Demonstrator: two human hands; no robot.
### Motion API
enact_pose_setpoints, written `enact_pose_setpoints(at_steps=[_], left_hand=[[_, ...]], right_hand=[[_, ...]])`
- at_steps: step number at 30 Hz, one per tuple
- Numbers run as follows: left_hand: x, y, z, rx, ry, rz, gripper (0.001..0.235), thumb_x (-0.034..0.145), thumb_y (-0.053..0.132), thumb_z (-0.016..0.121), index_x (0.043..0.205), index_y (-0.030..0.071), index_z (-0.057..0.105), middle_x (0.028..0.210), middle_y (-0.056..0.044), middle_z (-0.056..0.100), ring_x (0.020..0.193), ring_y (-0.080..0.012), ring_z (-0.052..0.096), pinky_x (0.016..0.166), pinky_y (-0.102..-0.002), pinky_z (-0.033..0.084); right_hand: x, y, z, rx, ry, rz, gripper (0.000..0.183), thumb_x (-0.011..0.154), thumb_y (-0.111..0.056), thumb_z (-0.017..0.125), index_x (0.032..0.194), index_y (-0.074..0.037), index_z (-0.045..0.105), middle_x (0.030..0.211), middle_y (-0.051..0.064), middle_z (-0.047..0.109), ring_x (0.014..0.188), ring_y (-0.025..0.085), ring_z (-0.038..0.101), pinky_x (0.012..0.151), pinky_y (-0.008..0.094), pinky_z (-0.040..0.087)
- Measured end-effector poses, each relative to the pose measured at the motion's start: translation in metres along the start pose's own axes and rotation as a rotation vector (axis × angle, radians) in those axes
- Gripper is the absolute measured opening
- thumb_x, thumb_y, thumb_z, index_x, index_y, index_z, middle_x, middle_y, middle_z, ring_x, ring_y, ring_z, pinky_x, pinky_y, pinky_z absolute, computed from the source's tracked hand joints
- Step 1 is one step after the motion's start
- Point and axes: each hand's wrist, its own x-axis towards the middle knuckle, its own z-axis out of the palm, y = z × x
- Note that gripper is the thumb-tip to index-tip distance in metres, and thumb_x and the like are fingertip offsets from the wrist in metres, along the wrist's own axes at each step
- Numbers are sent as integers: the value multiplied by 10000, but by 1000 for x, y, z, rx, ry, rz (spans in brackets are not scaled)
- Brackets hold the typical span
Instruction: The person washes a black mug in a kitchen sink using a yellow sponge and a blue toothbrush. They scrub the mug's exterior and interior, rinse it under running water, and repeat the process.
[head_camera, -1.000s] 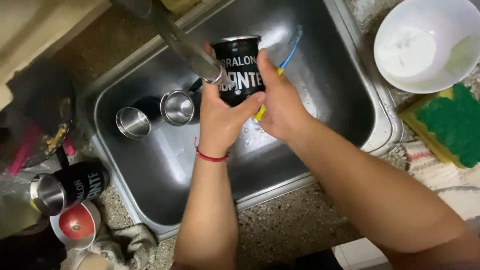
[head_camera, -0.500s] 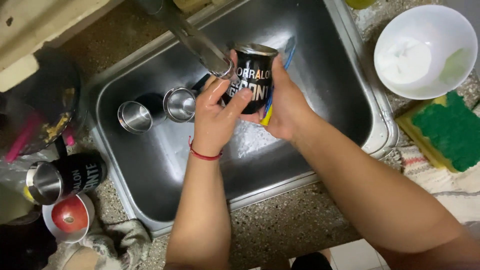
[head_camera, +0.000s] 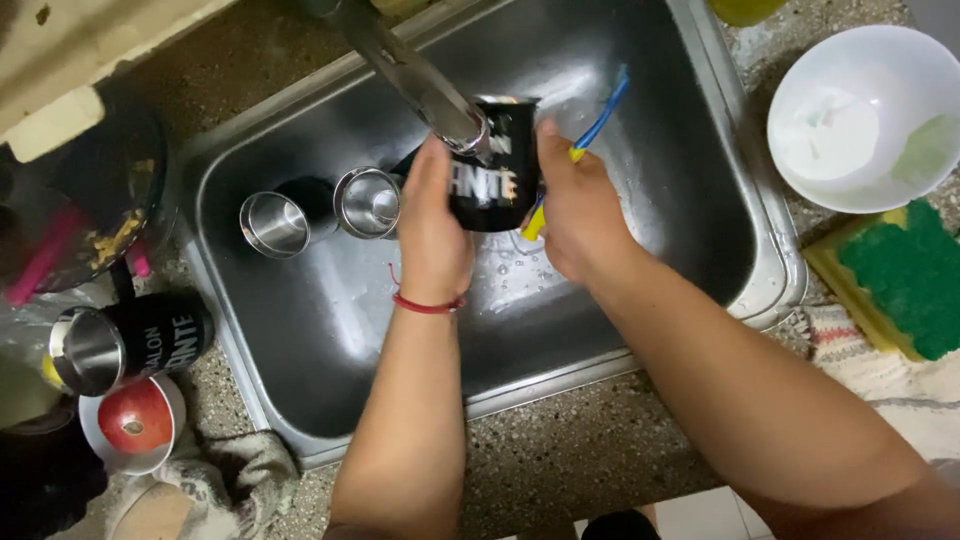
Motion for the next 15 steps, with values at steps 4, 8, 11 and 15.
enact_pose_setpoints(at_steps=[4,8,11,15], left_hand=[[-6,10,-2,787,-220,320,545,933,274,691,1395,45,514,1255,-205,605,1131,-301,612,772,-434,538],[-5,16,2,1045,-343,813,791,752,282,935,1378,31,523,1298,-191,590,1225,-400,581,1093,-500,462],[-5,16,2,992,-397,715,729,721,257,935,1323,80,565,1220,-110,626,1183,-335,602,1081,-460,455],[-22,30,13,828,-430,447,432,896,284,700,1252,80,564,1103,-20,581,1044,-139,524,961,-273,446]], right_hand=[[-33,-42,23,156,-38,282,518,972,-517,407,990,-21,552,761,111,626,653,263,699,528,466,614],[-27,-36,23,306,-69,474,479,975,-514,462,980,-50,585,742,48,602,628,244,662,608,461,639],[-36,-52,34,420,94,446,429,933,-425,566,1033,-10,608,828,109,630,665,243,679,693,399,627],[-29,-48,27,403,87,409,417,931,-408,563,1030,-7,618,832,115,633,678,243,680,699,398,625]])
